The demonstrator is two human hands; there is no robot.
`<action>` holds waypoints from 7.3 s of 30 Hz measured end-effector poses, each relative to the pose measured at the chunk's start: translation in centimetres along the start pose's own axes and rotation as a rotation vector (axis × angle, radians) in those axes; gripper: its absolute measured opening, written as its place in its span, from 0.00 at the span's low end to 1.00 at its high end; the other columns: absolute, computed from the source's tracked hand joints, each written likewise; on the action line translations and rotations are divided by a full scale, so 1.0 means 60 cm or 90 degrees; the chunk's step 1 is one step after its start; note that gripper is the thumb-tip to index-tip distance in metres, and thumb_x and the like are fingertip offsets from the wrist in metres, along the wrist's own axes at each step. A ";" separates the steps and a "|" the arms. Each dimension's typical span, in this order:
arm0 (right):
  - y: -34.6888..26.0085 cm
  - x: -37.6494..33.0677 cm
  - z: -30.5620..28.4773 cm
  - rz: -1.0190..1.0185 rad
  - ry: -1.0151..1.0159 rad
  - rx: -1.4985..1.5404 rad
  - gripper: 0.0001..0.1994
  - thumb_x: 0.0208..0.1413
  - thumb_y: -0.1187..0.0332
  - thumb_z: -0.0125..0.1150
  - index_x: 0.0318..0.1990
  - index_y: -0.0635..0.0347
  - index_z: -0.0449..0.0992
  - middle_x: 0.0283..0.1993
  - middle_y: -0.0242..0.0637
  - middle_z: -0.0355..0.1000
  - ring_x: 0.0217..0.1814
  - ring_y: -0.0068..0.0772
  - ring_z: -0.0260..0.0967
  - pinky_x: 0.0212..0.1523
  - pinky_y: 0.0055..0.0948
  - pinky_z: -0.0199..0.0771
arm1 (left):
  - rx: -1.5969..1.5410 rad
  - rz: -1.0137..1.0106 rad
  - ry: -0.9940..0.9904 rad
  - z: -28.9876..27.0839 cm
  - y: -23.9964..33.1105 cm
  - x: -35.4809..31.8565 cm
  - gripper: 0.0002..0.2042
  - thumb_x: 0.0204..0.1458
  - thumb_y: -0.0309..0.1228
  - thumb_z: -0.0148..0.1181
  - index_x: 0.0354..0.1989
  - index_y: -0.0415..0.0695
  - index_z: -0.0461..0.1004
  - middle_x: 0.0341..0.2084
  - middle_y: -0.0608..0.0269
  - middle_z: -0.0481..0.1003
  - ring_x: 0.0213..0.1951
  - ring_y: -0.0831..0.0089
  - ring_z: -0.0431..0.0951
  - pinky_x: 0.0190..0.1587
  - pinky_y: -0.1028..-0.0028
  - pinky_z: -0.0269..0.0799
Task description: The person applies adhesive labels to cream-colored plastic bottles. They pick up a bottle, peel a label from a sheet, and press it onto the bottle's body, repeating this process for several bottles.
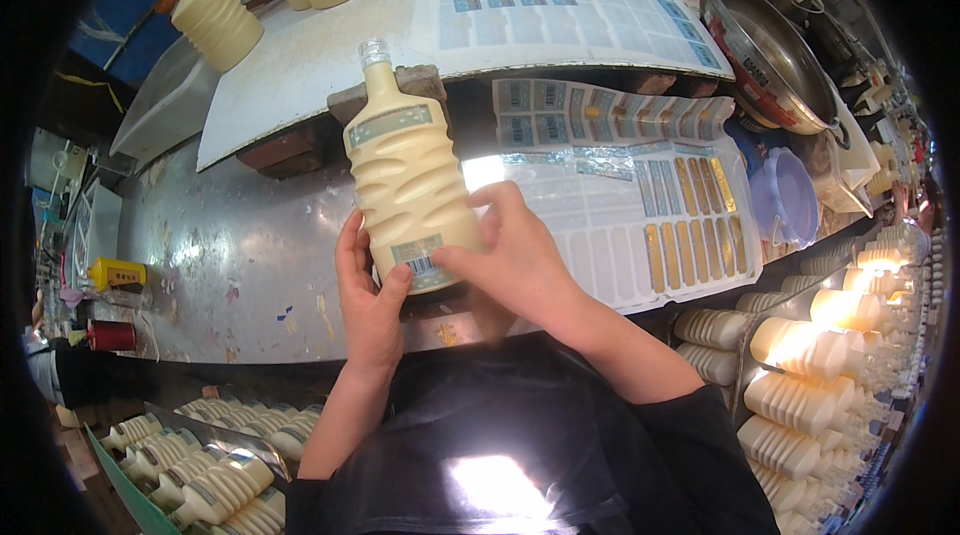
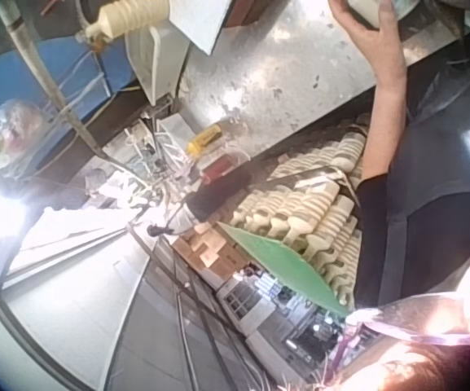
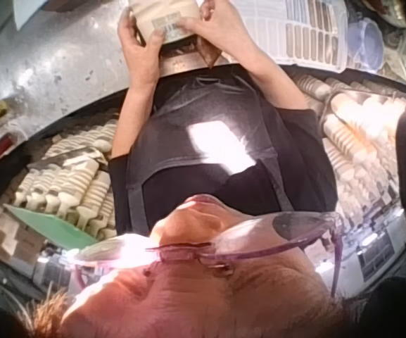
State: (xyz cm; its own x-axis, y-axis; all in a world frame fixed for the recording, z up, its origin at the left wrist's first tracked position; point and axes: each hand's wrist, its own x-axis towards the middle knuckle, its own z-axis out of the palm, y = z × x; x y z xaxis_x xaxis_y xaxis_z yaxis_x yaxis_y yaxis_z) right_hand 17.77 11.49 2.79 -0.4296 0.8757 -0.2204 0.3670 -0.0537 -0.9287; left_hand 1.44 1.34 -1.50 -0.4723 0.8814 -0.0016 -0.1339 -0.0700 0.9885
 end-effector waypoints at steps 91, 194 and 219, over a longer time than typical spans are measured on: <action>-0.081 -0.095 0.053 -0.722 -0.023 -0.522 0.17 0.43 0.72 0.63 0.44 0.65 0.80 0.47 0.40 0.78 0.45 0.37 0.78 0.41 0.31 0.72 | -0.207 -0.052 0.037 -0.011 0.011 0.022 0.17 0.68 0.26 0.48 0.64 0.39 0.69 0.46 0.62 0.75 0.49 0.76 0.73 0.57 0.72 0.69; 0.201 -0.245 -0.171 0.023 0.282 -0.726 0.17 0.54 0.71 0.62 0.53 0.58 0.77 0.37 0.40 0.69 0.30 0.44 0.74 0.29 0.41 0.76 | 0.687 0.494 -0.050 0.026 0.067 -0.006 0.26 0.38 0.30 0.77 0.50 0.44 0.81 0.51 0.55 0.72 0.52 0.52 0.71 0.57 0.55 0.65; -0.050 -0.094 -0.080 -0.251 -0.030 -0.060 0.19 0.62 0.75 0.58 0.60 0.64 0.76 0.40 0.40 0.72 0.33 0.23 0.71 0.34 0.23 0.72 | 0.600 0.513 0.024 0.089 0.116 -0.004 0.06 0.40 0.25 0.66 0.29 0.46 0.79 0.32 0.58 0.74 0.35 0.56 0.74 0.39 0.58 0.67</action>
State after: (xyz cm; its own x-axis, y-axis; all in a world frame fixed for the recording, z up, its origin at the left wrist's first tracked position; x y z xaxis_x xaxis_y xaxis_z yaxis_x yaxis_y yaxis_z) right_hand 23.05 8.99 8.22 -0.5894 0.7970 0.1319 0.2389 0.3279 -0.9140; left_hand 5.30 3.16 6.19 -0.1555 0.7279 0.6678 0.8772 -0.2091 0.4322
